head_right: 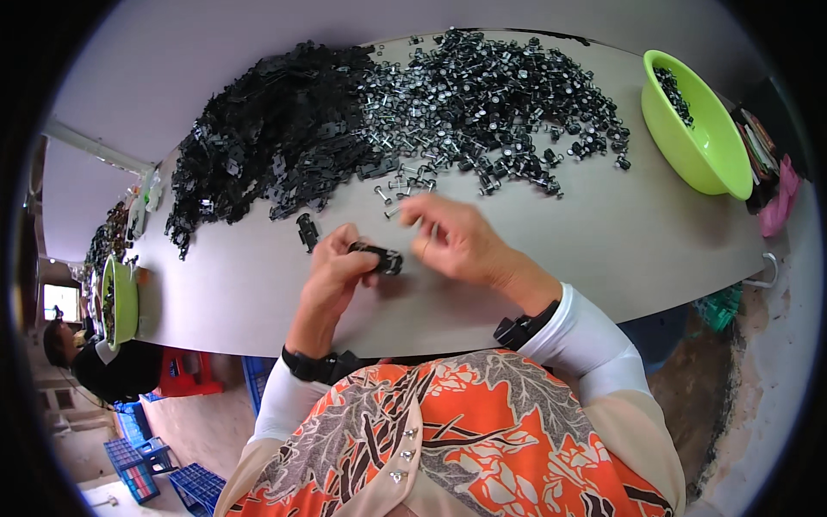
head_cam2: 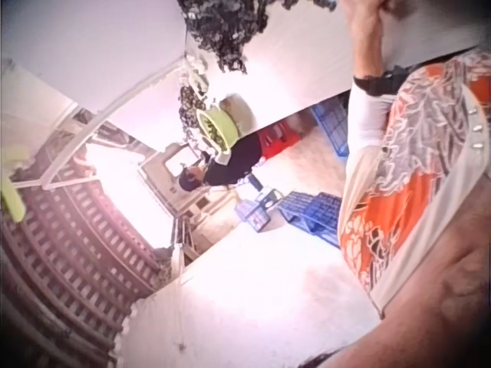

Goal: The person sits at a table and repeatedly picks up small black plastic components and metal screws. They insert the screws into the plastic parts by hand and place the assembled units on the table. The process is repetitive, involving handling individual items from large piles of loose parts.

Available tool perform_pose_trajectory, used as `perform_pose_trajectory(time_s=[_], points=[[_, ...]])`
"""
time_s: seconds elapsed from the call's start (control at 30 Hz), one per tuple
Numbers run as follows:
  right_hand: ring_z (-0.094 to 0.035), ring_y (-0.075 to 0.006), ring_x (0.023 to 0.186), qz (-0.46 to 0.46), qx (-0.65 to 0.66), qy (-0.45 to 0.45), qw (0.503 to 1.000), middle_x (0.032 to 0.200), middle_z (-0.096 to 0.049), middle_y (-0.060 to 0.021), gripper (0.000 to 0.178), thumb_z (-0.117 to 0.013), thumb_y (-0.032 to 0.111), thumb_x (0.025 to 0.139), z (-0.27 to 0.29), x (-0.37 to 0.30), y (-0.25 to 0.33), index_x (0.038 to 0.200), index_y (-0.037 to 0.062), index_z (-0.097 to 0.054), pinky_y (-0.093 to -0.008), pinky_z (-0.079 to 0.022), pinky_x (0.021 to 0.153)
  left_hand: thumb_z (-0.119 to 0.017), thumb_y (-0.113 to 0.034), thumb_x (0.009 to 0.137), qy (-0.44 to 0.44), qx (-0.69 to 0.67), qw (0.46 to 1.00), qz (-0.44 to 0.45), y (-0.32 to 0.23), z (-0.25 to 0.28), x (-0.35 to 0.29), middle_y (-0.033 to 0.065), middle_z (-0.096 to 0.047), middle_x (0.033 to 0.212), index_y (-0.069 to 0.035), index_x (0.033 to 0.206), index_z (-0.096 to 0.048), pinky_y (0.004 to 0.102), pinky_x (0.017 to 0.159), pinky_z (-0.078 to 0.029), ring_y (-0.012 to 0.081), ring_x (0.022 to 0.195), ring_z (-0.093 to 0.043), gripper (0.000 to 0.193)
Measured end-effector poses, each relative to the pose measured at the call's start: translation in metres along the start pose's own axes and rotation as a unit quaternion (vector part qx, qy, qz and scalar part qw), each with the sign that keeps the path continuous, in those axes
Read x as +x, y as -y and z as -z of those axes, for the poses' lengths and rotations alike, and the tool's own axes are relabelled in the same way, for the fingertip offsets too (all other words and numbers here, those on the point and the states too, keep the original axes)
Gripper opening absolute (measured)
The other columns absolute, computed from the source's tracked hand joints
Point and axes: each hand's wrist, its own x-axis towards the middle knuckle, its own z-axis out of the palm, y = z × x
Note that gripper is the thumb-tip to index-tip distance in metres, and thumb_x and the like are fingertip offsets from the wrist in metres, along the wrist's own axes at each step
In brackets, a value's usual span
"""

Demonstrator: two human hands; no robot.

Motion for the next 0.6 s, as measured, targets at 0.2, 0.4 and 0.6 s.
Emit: perform_pose_trajectory(time_s=[0.2,0.4,0.6], points=[[-0.058,-0.0208,0.067,-0.119,-0.213,-0.106,0.964,0.092,-0.057,-0.0078,0.032,-0.060,-0.002,0.074,0.037,-0.003,-0.043,0.105,0.0043,-0.057,-0.0282,-0.048,0.059,-0.063,0.003,0.065,-0.077,0.116,0.990,-0.006,-0.022,0.064,-0.099,0.0067,-0.056,0.066,-0.004,0.069,-0.046,0.0255,0.046,-0.043,0.0131,0.049,-0.053,0.019],[-0.059,-0.0310,0.082,-0.026,-0.295,-0.058,0.953,0.101,-0.053,-0.0082,0.029,-0.064,0.004,0.074,0.007,0.023,-0.035,0.102,0.0047,-0.057,-0.0397,-0.049,0.070,-0.070,-0.003,0.065,-0.206,0.451,0.860,0.121,-0.019,0.114,-0.173,0.0042,-0.057,0.059,0.002,0.073,-0.058,0.0244,0.051,-0.043,0.0089,0.054,-0.053,0.015],[-0.059,-0.0317,0.078,-0.066,-0.297,-0.054,0.951,0.100,-0.053,-0.0099,0.031,-0.064,0.005,0.073,0.015,0.020,-0.038,0.103,0.0059,-0.056,-0.0401,-0.049,0.068,-0.065,-0.016,0.078,-0.204,0.475,0.855,-0.036,-0.040,0.089,-0.094,0.0059,-0.061,0.064,0.003,0.082,-0.064,0.0254,0.054,-0.045,0.0114,0.057,-0.058,0.020]])
